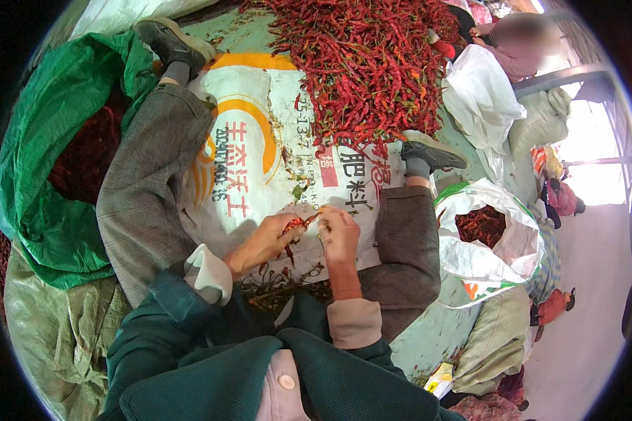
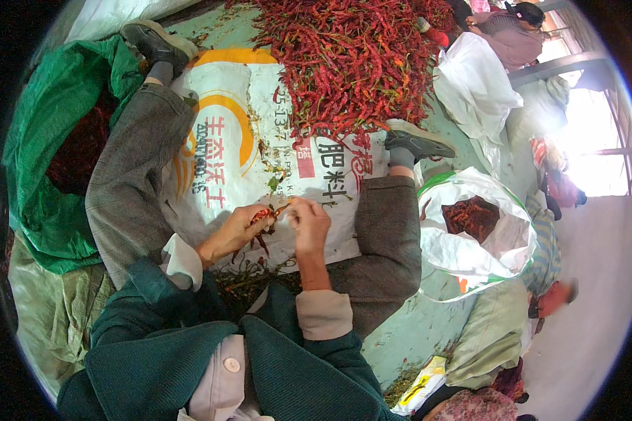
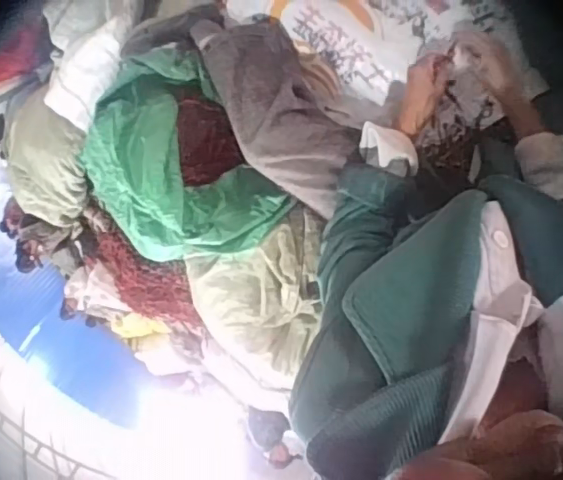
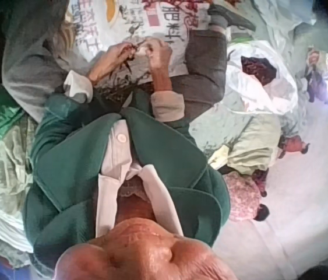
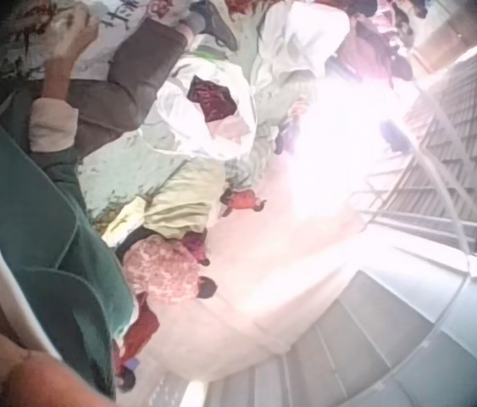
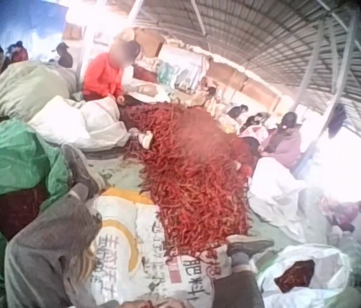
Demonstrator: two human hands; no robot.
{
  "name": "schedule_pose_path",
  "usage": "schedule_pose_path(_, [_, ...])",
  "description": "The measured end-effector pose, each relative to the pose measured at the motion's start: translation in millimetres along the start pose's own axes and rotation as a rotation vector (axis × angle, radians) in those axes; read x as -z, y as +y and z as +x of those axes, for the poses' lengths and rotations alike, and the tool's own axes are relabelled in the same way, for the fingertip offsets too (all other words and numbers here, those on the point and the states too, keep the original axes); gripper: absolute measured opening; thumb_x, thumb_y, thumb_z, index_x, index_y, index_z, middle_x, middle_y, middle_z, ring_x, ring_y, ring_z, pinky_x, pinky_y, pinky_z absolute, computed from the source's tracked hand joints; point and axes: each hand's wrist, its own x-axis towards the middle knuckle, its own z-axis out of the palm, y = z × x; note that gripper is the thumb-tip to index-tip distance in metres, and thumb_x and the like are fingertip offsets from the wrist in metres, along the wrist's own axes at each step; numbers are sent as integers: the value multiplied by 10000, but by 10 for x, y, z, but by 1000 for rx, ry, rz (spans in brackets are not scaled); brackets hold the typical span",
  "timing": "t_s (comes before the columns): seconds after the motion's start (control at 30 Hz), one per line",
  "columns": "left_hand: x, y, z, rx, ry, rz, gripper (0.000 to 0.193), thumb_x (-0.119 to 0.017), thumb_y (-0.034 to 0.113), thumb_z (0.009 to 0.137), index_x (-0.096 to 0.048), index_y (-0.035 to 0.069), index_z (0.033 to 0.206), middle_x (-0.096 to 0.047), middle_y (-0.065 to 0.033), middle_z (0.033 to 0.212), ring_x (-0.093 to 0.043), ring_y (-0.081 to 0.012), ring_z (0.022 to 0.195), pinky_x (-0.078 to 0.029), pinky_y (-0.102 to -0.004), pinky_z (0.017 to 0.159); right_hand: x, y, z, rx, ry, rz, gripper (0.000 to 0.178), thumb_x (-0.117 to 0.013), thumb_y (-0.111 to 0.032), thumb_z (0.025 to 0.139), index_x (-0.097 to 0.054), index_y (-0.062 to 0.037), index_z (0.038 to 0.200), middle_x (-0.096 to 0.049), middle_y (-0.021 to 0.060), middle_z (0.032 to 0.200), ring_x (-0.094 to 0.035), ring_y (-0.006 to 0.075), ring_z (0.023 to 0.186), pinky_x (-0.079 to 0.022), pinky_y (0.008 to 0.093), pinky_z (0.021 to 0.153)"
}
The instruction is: The person sits on the floor and removes stems from red chili peppers by hand. They place the de-stemmed peppers into a green sack and discard the stems onto the floor.
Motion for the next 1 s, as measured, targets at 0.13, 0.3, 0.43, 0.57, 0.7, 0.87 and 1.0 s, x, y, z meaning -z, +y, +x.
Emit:
schedule_pose_path(0.13, [-72,66,53,137,110,-393,175,-529,179,875,-570,10,860,-548,13,717,-475,-65,640,-400,-212,602,732,-256,372,-161,146,588,108,-553,-38,804,-560,30,888,-491,-6,691,-434,50,566,-364,168,477])
schedule_pose_path(0.3, [-133,159,250,276,261,-781,181,-560,194,856,-572,16,830,-565,-15,709,-519,-88,615,-420,-217,564,2585,-415,985,233,157,861,159,-527,-156,868,-544,-7,918,-564,22,743,-500,64,597,-437,165,513])
schedule_pose_path(0.43, [-74,-29,354,332,349,-945,155,-549,169,851,-566,22,804,-556,-25,687,-518,-109,571,-442,-245,548,2676,-519,1208,213,456,1205,309,-477,-163,893,-460,64,1102,-599,111,952,-559,95,754,-496,158,597])
schedule_pose_path(0.57, [-99,-108,399,366,369,-929,157,-559,186,849,-566,31,822,-555,-13,691,-501,-93,573,-452,-248,569,2044,-155,1474,129,-64,838,280,-490,-146,879,-510,73,1054,-598,119,925,-534,102,772,-452,186,597])
schedule_pose_path(0.7, [1,-13,406,396,405,-976,156,-548,173,855,-563,18,853,-555,-12,685,-505,-92,593,-464,-250,600,350,-428,1690,-115,91,206,288,-610,-208,806,-602,40,952,-620,77,810,-517,95,535,-381,201,456])
schedule_pose_path(0.87, [20,-107,444,402,416,-979,156,-546,173,860,-570,22,892,-572,-10,710,-530,-79,635,-442,-222,603,-429,-357,2381,-57,11,-295,296,-641,-179,769,-607,61,939,-615,92,646,-605,136,540,-438,257,443])
schedule_pose_path(1.0, [25,-90,474,396,416,-991,145,-548,170,858,-571,31,891,-579,-11,719,-532,-78,632,-434,-215,591,-421,-158,2275,-18,-49,-422,258,-634,-127,744,-617,59,922,-624,90,640,-605,127,537,-441,240,428])
